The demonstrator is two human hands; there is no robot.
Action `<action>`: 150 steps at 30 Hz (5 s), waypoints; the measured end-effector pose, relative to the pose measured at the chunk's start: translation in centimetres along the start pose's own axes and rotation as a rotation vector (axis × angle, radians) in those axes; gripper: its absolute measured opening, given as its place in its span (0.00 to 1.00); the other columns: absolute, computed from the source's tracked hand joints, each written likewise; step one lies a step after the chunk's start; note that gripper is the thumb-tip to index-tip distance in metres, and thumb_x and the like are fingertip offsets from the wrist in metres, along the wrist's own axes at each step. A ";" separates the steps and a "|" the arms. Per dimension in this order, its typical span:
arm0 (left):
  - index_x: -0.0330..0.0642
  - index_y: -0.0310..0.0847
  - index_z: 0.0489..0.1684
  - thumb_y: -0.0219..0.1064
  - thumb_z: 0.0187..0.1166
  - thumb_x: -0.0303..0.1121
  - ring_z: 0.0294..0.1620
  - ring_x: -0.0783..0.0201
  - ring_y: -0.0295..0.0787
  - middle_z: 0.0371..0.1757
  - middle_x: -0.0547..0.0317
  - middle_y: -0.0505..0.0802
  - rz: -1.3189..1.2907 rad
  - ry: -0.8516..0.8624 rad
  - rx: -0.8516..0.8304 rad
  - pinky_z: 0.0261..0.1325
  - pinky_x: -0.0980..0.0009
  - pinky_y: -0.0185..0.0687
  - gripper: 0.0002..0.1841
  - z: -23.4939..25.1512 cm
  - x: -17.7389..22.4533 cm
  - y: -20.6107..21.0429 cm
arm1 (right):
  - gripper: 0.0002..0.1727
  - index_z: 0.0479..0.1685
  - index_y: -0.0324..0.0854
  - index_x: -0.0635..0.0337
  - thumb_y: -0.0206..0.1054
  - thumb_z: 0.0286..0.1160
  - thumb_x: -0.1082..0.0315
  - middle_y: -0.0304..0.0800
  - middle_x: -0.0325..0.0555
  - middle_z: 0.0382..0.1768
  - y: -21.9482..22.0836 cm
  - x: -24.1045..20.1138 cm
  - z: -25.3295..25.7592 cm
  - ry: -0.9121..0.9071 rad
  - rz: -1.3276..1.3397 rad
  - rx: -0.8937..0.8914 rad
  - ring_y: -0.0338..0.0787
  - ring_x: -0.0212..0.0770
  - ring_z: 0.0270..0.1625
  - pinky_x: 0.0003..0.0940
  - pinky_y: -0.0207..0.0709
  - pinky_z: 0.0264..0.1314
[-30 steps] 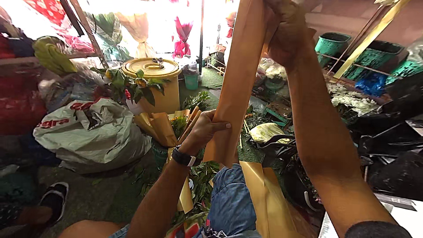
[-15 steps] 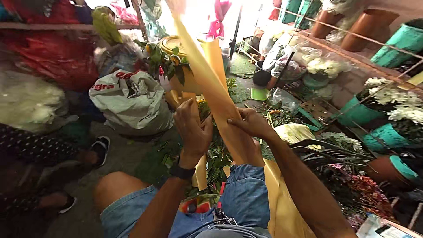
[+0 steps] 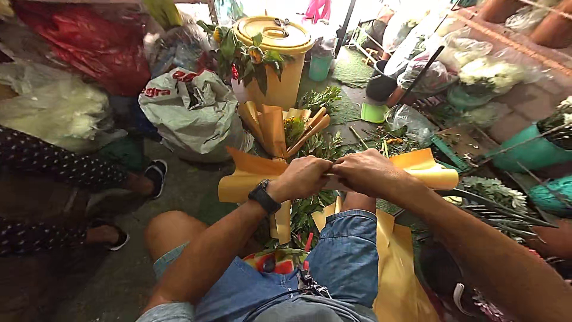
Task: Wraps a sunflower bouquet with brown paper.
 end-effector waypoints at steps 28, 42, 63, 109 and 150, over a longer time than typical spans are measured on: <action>0.29 0.87 0.51 0.72 0.69 0.19 0.43 0.62 0.95 0.43 0.50 0.96 -1.049 -0.180 0.563 0.52 0.64 0.93 0.13 -2.5 -8.6 1.2 | 0.24 0.55 0.85 0.64 0.86 0.59 0.68 0.96 0.47 0.43 -3.5 8.2 10.1 0.268 1.639 0.912 0.97 0.41 0.45 0.42 0.94 0.51; 0.28 0.86 0.50 0.72 0.74 0.20 0.42 0.58 0.93 0.42 0.46 0.95 -1.010 -0.890 0.569 0.50 0.60 0.92 0.10 -5.6 -17.7 10.1 | 0.28 0.64 0.79 0.70 0.83 0.61 0.75 0.93 0.57 0.52 9.9 7.8 26.8 0.192 1.967 0.518 0.95 0.48 0.53 0.45 0.92 0.61; 0.39 0.85 0.60 0.71 0.76 0.46 0.62 0.39 0.82 0.61 0.38 0.86 0.264 -0.942 0.860 0.66 0.44 0.76 0.22 5.5 -21.6 18.6 | 0.27 0.60 0.81 0.66 0.83 0.56 0.79 0.94 0.53 0.49 18.5 12.2 29.6 0.198 1.859 0.694 0.95 0.45 0.49 0.45 0.93 0.53; 0.33 0.78 0.65 0.66 0.80 0.39 0.73 0.41 0.78 0.72 0.38 0.82 0.221 -1.023 0.917 0.77 0.45 0.71 0.21 5.7 -22.5 18.2 | 0.28 0.66 0.78 0.61 0.81 0.63 0.72 0.95 0.46 0.42 17.6 13.8 31.8 0.234 1.762 0.766 0.95 0.38 0.44 0.38 0.92 0.49; 0.32 0.72 0.77 0.56 0.84 0.52 0.76 0.45 0.78 0.73 0.39 0.82 0.135 -1.338 0.360 0.77 0.45 0.70 0.33 8.1 -21.6 15.5 | 0.27 0.64 0.81 0.59 0.83 0.63 0.67 0.95 0.44 0.42 17.1 13.4 32.3 0.176 1.656 0.771 0.94 0.39 0.47 0.42 0.90 0.54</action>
Point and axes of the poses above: each hand's wrist, its own z-axis towards the middle knuckle, its own y-axis out of the palm, x = y × z, the point moved 1 cm from there along z, towards the middle knuckle
